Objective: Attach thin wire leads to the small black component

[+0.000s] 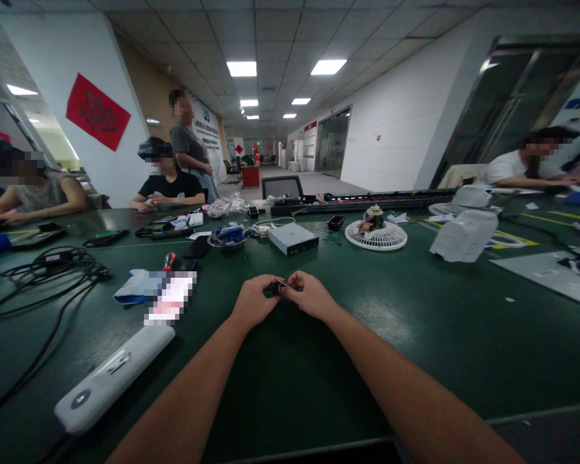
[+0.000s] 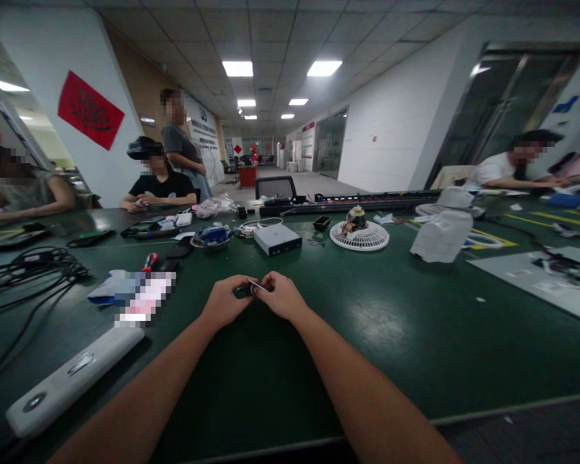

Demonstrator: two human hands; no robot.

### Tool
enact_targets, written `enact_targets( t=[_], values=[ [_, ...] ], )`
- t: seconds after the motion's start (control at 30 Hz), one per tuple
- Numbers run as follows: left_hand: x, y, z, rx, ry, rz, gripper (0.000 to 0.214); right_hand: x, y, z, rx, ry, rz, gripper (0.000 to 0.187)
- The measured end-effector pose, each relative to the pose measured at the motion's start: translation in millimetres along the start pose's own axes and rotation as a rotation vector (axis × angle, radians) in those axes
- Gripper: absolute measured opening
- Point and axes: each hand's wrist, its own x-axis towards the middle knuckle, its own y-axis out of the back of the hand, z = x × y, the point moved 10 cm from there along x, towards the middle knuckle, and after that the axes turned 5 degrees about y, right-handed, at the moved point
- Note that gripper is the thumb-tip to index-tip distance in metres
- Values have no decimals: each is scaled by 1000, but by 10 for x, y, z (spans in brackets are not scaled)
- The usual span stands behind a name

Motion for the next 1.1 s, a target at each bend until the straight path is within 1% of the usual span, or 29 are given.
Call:
enact_targets(
  t=[0.17, 0.3, 0.4, 0.5, 0.6, 0.73, 0.83, 0.9, 1.0, 1.1],
  values=[
    [17, 36, -90, 108, 77, 50, 28, 2, 76, -45, -37, 4, 35, 20],
    [10, 135, -258, 195, 191, 125, 29, -4, 160, -133, -227, 51, 41, 12],
    [-2, 149, -315, 203, 229, 117, 30, -14, 160, -178, -342, 87, 0, 13],
    [0, 87, -248, 196, 184, 52, 31, -26, 170, -199, -414, 93, -18, 15],
    [2, 39, -156, 216, 128, 16, 31, -38, 205, -230, -491, 85, -18, 16],
    [5, 26, -130, 221, 109, 8, 30, -54, 210, -317, -566, 113, -47, 16],
    [5, 34, -126, 194, 96, 10, 31, -62, 193, -358, -519, 132, -60, 16],
    [4, 26, -120, 187, 89, 1, 32, -61, 211, -348, -503, 115, -34, 17],
    [2, 5, -117, 199, 85, -14, 33, -64, 254, -325, -583, 86, 10, 17],
    [2, -11, -114, 197, 80, -26, 34, -71, 226, -334, -633, 104, -24, 17]
  ],
)
